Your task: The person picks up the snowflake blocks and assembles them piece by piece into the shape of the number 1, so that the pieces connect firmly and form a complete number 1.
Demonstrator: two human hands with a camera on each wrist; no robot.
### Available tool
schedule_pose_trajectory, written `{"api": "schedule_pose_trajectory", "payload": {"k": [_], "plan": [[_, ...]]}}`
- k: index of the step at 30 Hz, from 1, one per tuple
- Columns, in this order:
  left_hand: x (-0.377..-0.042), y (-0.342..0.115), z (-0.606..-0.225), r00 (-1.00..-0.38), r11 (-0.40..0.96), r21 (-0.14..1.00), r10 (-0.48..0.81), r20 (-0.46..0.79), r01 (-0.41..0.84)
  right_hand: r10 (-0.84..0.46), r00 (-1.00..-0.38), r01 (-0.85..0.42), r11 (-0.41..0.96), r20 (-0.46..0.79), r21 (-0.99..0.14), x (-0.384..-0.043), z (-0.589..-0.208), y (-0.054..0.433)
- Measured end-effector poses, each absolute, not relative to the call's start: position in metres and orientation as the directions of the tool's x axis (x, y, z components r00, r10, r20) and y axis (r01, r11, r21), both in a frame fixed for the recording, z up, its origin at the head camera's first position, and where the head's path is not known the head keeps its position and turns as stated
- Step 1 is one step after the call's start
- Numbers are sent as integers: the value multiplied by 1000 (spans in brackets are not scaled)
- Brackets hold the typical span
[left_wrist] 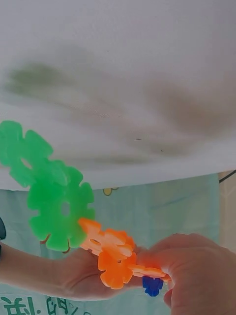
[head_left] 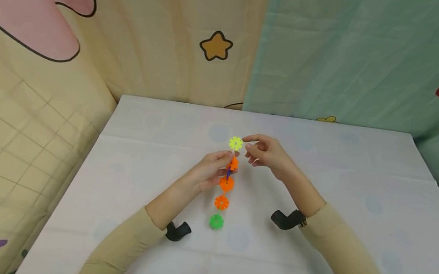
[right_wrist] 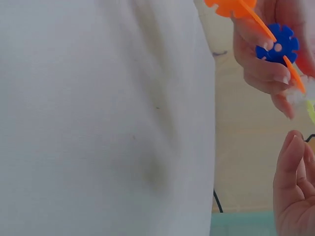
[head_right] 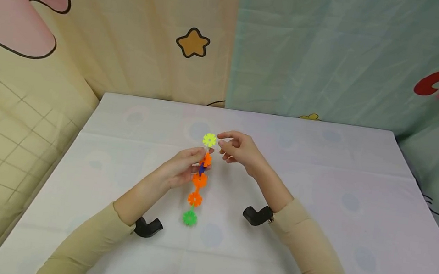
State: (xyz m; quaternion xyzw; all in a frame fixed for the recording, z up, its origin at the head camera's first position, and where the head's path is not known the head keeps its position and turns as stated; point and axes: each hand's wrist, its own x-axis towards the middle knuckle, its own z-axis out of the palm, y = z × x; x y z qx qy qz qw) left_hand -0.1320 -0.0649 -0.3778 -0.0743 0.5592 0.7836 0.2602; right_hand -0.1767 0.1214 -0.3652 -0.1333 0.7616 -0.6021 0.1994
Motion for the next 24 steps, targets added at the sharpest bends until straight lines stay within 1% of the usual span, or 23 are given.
{"api": "schedule_pose_trajectory", "payload": {"k": [4,9,13,18,21,24], "plan": [[-136,-65,-377,-863,-254,837,292,-412,-485,-443,-872,113,237,-211,-965,-164,-379,127],[-141,-63,-376,-870,-326,808,228,-437,-491,-479,-839,192,180,-256,-965,-146,-397,126],[-145,-61,-373,-874,-359,797,202,-442,-486,-524,-797,253,160,-300,-954,-134,-403,118],[-149,-59,-370,-875,-396,781,207,-437,-483,-582,-742,311,140,-332,-940,-128,-406,109],[-151,-57,-371,-883,-396,789,199,-425,-469,-586,-736,337,120,-341,-934,-126,-407,107],[-153,-56,-373,-893,-397,799,191,-409,-451,-564,-743,370,101,-360,-923,-123,-406,106]]}}
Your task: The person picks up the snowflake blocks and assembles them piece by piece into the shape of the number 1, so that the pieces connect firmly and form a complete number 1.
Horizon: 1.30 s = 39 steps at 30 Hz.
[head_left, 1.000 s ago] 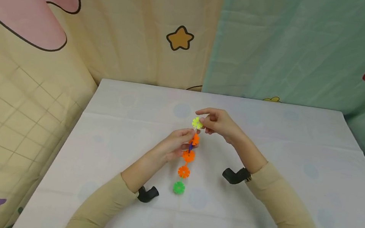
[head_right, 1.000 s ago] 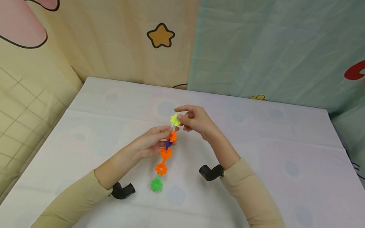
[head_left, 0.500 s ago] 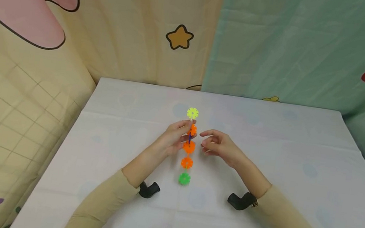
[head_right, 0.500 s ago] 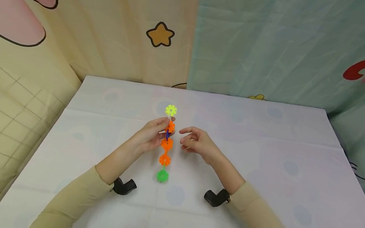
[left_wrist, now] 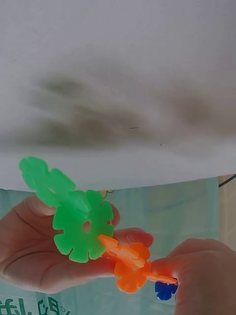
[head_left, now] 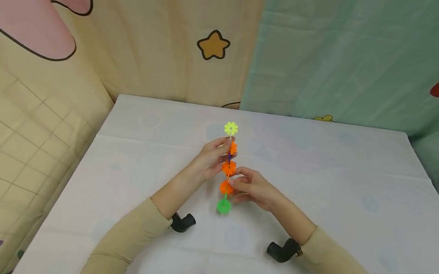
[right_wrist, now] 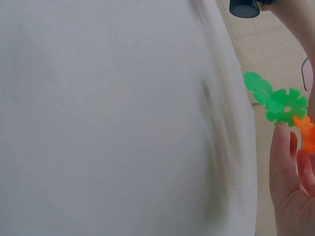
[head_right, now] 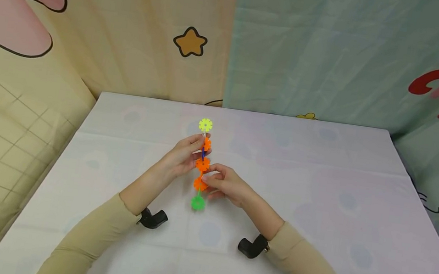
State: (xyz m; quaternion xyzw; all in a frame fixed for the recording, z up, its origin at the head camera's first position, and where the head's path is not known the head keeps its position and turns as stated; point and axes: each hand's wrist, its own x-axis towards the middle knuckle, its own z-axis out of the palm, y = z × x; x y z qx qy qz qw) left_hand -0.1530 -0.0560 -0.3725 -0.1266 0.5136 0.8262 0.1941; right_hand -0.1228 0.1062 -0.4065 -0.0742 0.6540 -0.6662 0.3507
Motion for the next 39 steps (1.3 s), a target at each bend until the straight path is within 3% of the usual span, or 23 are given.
{"api": "schedule_pose_trajectory", "payload": {"k": [4,12,23,39], "plan": [[-155,-56,-375,-901,-406,805,186,-391,-433,-521,-767,403,64,-375,-913,-120,-408,104],[-158,-54,-378,-907,-400,814,197,-373,-422,-443,-845,322,25,-299,-946,-118,-411,106],[-163,-51,-380,-914,-342,852,231,-333,-397,-425,-875,245,23,-231,-969,-117,-413,112],[-187,-43,-390,-928,-26,946,202,-313,-324,-385,-893,235,45,-234,-971,-126,-421,126]]}}
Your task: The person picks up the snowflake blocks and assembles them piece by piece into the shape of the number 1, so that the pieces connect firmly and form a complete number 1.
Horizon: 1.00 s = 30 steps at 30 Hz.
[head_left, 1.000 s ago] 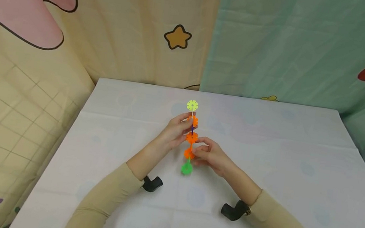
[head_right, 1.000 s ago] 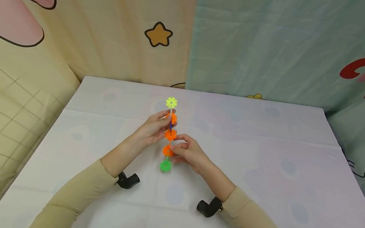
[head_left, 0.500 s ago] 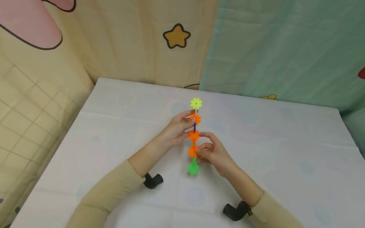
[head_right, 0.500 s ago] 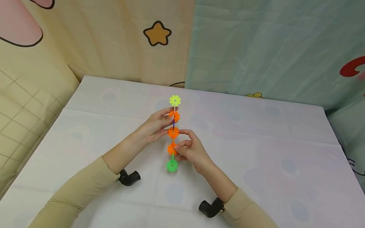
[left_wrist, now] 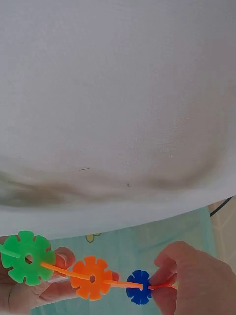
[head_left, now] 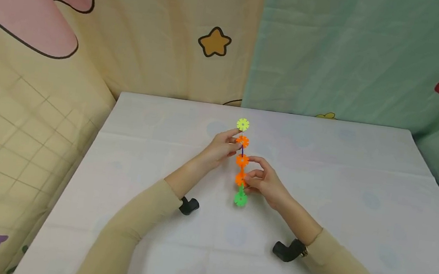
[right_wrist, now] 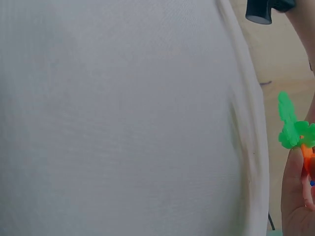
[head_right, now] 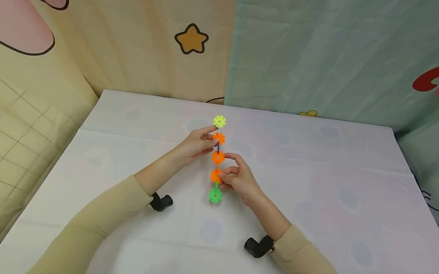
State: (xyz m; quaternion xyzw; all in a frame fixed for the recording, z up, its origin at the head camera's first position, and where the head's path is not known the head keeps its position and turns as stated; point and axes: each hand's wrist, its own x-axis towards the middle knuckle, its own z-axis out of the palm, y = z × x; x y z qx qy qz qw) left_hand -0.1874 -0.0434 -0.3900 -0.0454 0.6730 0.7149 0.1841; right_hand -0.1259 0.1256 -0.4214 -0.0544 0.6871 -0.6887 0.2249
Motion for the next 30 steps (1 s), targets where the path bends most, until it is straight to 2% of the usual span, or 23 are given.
{"api": "schedule_pose_trajectory", "payload": {"k": [4,8,17,30], "plan": [[-196,-42,-394,-939,28,960,201,-280,-280,-386,-891,242,41,-239,-969,-130,-424,128],[-201,-41,-397,-938,15,960,210,-278,-281,-385,-886,259,51,-259,-964,-134,-426,130],[-212,-38,-403,-912,-12,928,191,-364,-372,-379,-866,317,88,-325,-945,-145,-431,131],[-228,-34,-415,-904,13,912,132,-407,-409,-364,-843,382,113,-396,-917,-160,-434,127]]}}
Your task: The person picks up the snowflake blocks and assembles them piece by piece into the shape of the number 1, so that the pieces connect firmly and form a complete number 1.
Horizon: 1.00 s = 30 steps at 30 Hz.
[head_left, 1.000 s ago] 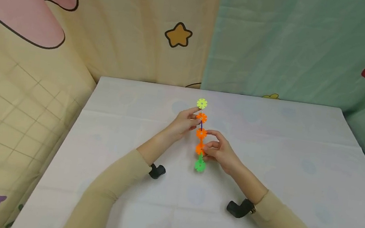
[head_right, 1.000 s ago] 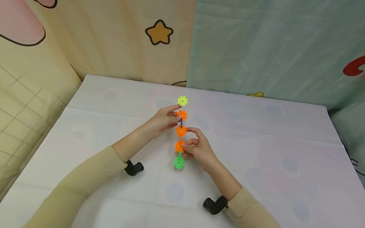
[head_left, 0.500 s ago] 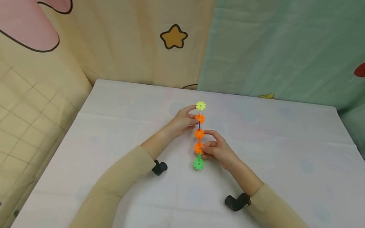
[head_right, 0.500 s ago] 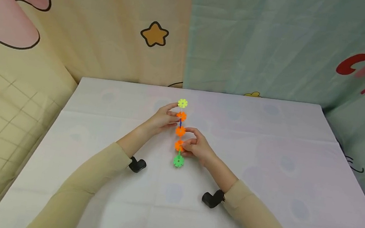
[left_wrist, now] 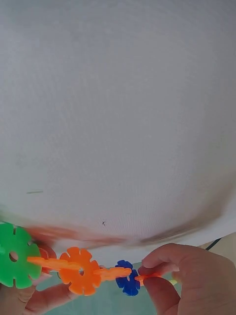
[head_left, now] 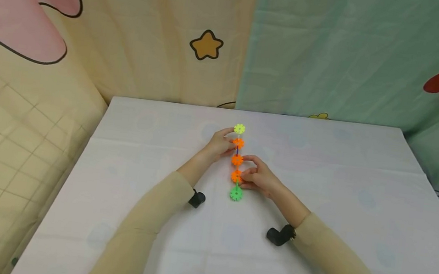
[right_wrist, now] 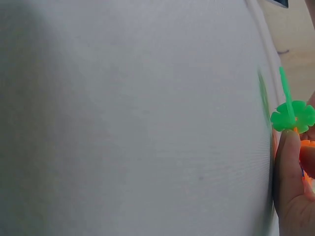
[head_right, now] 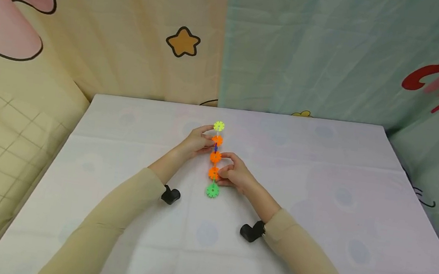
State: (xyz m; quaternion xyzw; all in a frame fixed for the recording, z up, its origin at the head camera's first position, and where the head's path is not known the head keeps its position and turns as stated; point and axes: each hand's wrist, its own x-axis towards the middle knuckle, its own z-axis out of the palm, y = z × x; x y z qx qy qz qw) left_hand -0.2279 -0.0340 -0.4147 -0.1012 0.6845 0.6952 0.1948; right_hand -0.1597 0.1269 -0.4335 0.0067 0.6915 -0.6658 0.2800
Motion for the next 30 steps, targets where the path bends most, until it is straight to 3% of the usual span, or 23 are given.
{"api": "schedule_pose_trajectory", "payload": {"k": [16,20,23,25,28,30], "plan": [[-227,-40,-422,-938,193,935,125,-325,-298,-349,-818,435,144,-457,-889,-164,-431,125],[-239,-46,-441,-950,190,952,156,-272,-241,-339,-819,439,146,-462,-887,-164,-430,124],[-243,-47,-445,-946,217,943,153,-287,-251,-339,-815,451,141,-471,-881,-164,-429,125],[-233,-49,-428,-938,268,924,136,-318,-275,-341,-808,459,145,-480,-876,-165,-428,126],[-227,-64,-421,-954,329,928,176,-244,-176,-339,-810,447,170,-478,-878,-167,-427,133],[-226,-80,-419,-966,402,915,221,-133,-33,-330,-834,385,226,-442,-895,-168,-425,145]]}}
